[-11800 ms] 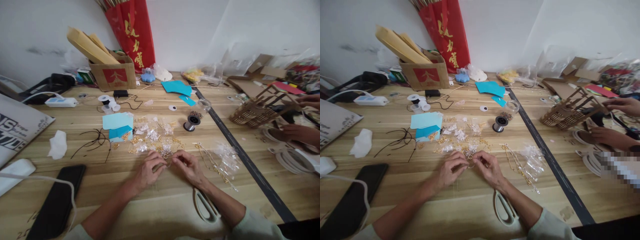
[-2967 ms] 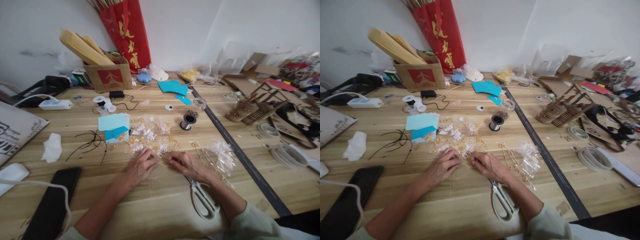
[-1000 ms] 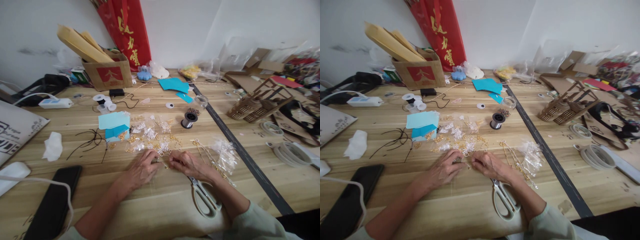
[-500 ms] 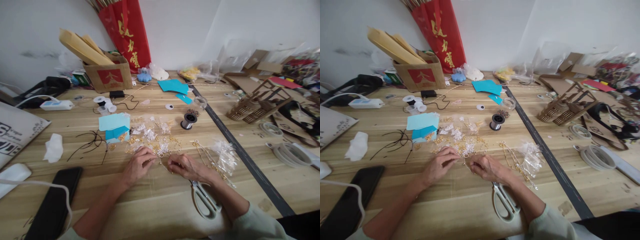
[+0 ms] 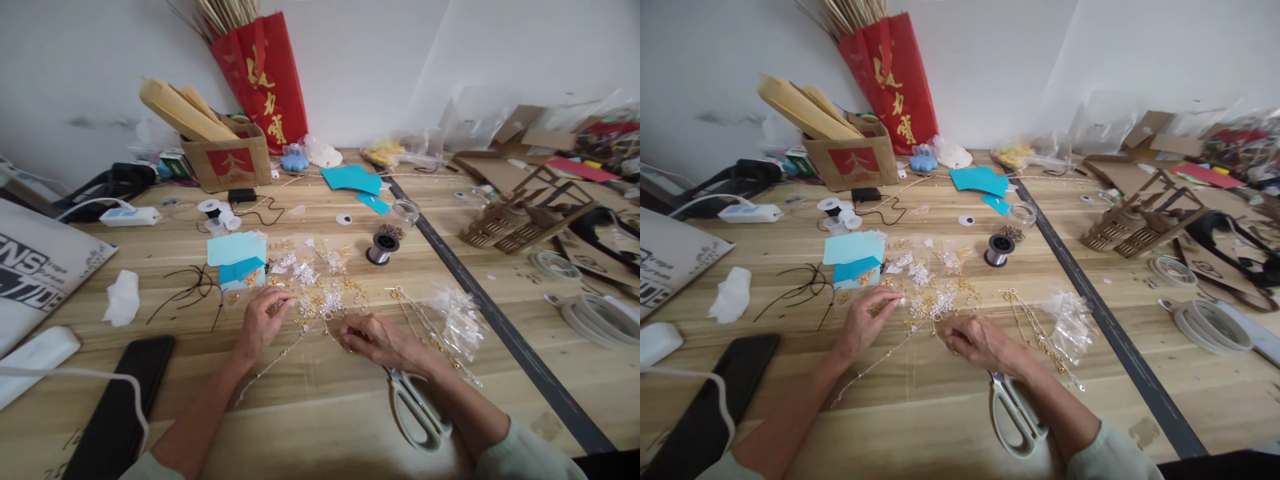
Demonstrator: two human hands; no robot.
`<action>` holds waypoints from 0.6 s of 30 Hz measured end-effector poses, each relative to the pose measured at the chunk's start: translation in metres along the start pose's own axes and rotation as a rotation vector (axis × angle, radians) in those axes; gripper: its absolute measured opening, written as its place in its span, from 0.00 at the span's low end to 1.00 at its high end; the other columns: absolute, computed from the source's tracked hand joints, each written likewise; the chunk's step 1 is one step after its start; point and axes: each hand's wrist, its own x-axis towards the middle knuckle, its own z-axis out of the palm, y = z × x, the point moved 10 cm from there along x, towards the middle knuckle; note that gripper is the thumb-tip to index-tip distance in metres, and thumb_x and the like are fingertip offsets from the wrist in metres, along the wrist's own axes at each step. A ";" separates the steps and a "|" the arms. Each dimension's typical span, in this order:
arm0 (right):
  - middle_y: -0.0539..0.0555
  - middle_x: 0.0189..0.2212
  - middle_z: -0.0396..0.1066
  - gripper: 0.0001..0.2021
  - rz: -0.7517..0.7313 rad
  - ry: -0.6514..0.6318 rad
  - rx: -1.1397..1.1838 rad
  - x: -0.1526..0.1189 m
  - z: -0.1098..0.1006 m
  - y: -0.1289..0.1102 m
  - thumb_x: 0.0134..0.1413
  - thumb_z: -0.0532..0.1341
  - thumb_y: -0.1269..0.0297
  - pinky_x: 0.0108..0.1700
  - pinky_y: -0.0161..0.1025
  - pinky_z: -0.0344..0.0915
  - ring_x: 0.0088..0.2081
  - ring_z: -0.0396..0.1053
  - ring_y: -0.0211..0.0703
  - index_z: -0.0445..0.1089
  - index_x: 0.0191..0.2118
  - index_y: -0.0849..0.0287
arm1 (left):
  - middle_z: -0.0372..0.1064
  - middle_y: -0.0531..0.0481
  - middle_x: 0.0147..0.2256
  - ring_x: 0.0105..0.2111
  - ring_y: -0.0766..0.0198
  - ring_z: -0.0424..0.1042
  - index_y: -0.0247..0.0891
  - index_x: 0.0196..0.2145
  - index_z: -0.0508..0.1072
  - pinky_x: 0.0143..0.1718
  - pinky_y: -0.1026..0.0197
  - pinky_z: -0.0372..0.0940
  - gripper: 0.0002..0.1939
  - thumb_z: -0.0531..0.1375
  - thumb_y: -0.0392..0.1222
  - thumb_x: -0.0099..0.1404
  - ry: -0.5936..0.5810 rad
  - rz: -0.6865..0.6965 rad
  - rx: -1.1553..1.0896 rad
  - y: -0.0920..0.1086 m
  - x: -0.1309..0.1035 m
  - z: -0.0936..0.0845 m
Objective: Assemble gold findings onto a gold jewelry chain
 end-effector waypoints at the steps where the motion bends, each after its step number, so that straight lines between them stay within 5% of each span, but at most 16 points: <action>1: 0.48 0.25 0.64 0.07 -0.007 0.011 0.001 0.000 0.000 0.001 0.61 0.52 0.71 0.30 0.31 0.54 0.26 0.59 0.34 0.65 0.32 0.60 | 0.75 0.48 0.32 0.36 0.59 0.72 0.38 0.31 0.76 0.41 0.56 0.66 0.05 0.59 0.36 0.62 0.000 0.008 0.005 0.000 0.000 0.001; 18: 0.51 0.28 0.64 0.07 -0.114 0.139 0.054 0.005 0.001 0.003 0.61 0.54 0.69 0.30 0.33 0.57 0.29 0.60 0.37 0.66 0.32 0.61 | 0.67 0.47 0.33 0.40 0.58 0.64 0.37 0.35 0.75 0.41 0.54 0.64 0.06 0.58 0.33 0.63 -0.169 0.110 0.170 0.007 -0.009 0.031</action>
